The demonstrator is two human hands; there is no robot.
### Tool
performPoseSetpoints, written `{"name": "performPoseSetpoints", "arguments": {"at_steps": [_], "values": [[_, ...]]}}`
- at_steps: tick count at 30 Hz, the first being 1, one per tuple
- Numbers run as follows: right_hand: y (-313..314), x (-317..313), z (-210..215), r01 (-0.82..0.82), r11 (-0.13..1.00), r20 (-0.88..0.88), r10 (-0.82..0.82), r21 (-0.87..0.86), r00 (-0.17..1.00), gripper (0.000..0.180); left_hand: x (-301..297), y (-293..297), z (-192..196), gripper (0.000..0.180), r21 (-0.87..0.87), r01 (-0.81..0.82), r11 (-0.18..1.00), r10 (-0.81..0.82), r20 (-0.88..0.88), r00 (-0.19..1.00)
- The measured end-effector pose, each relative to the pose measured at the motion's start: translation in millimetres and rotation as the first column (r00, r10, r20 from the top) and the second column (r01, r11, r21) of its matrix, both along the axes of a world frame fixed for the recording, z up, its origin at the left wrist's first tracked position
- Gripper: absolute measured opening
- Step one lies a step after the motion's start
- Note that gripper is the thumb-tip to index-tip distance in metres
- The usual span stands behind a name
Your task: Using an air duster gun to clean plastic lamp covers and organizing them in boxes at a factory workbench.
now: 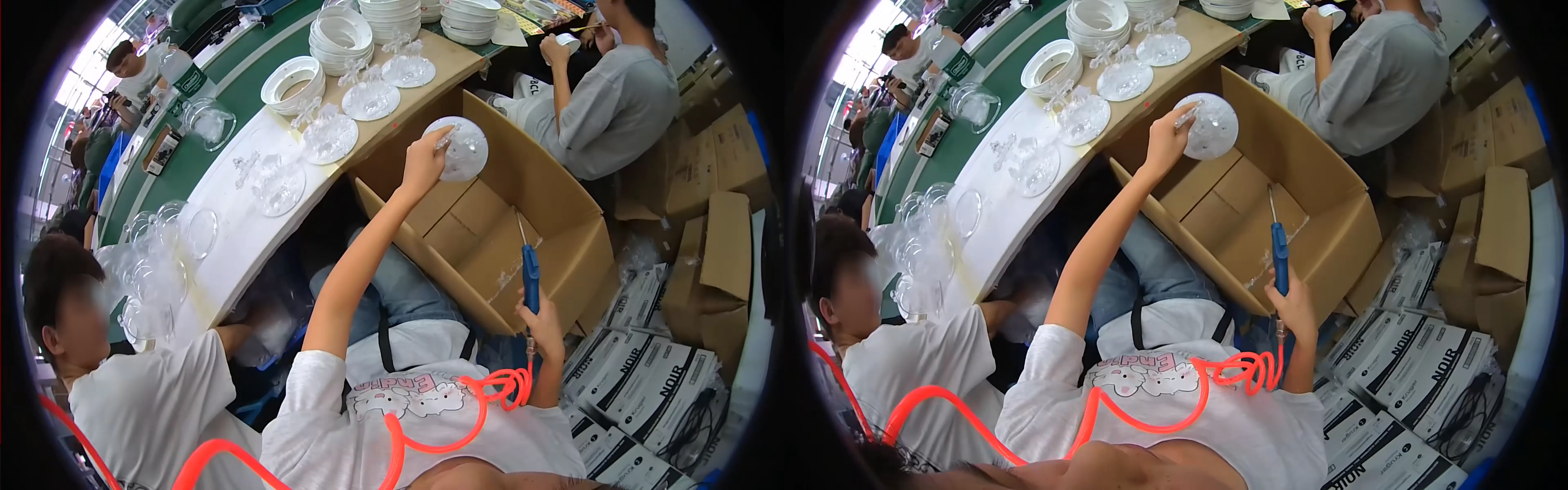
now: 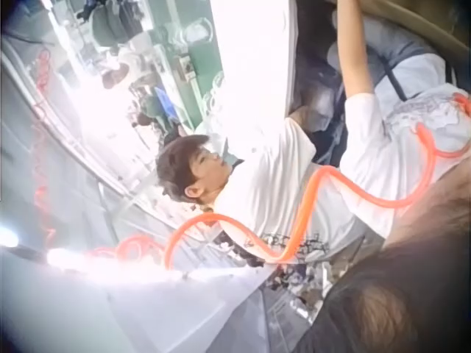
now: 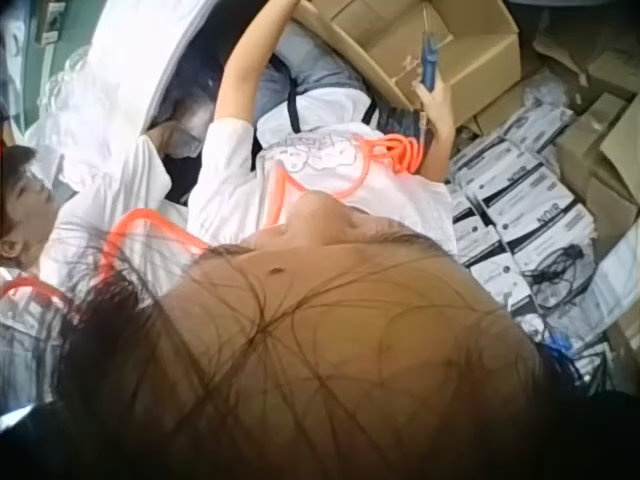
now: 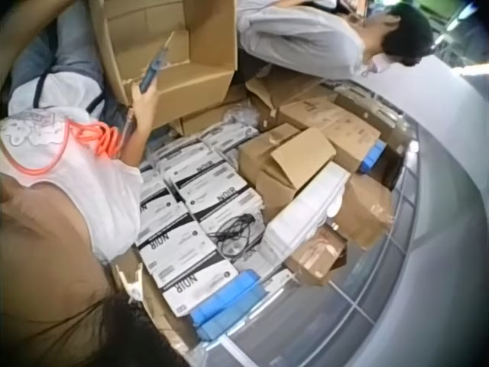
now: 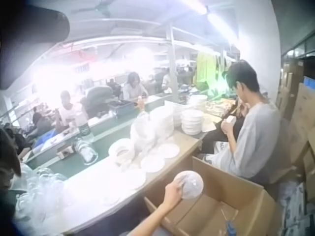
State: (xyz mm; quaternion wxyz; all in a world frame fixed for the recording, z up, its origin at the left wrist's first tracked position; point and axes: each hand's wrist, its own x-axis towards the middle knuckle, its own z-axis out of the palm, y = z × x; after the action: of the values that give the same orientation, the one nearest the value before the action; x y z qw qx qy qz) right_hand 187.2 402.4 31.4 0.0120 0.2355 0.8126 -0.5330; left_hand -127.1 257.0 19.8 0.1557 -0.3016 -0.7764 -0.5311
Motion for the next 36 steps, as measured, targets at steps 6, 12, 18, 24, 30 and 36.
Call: {"name": "performPoseSetpoints", "arguments": {"at_steps": [6, 12, 18, 24, 30, 36], "values": [[-24.3, -12.7, -1.1, -0.149, 0.973, 0.039, 0.145, 0.178, 0.989, 0.027, -13.1, -2.6, -63.3, 0.023, 0.005, -0.170, 0.985, 0.158, 0.336, 0.928], [-29.4, -31.3, -20.0, -0.185, 0.968, 0.031, 0.183, 0.167, 0.983, 0.023, -5.4, 1.0, -102.8, 0.025, -0.088, -0.248, 0.965, 0.263, 0.297, 0.918], [-27.8, -38.3, -27.0, -0.211, 0.970, 0.071, 0.204, 0.121, 0.976, 0.021, -6.0, -12.3, -126.1, 0.023, -0.241, -0.276, 0.931, 0.350, 0.366, 0.862], [-23.4, -44.8, -25.2, -0.232, 0.959, 0.106, 0.217, 0.161, 0.970, 0.020, -10.1, -12.5, -130.2, 0.025, -0.250, -0.208, 0.946, 0.293, 0.383, 0.876], [-29.1, -54.9, -11.1, -0.235, 0.951, 0.127, 0.212, 0.204, 0.969, 0.021, -20.7, -16.3, -133.0, 0.027, -0.247, -0.243, 0.938, 0.334, 0.457, 0.825], [-19.9, -51.7, -6.4, -0.192, 0.959, 0.066, 0.182, 0.209, 0.981, 0.022, -19.6, -22.8, -109.4, 0.027, -0.217, -0.258, 0.941, 0.333, 0.481, 0.811]]}}
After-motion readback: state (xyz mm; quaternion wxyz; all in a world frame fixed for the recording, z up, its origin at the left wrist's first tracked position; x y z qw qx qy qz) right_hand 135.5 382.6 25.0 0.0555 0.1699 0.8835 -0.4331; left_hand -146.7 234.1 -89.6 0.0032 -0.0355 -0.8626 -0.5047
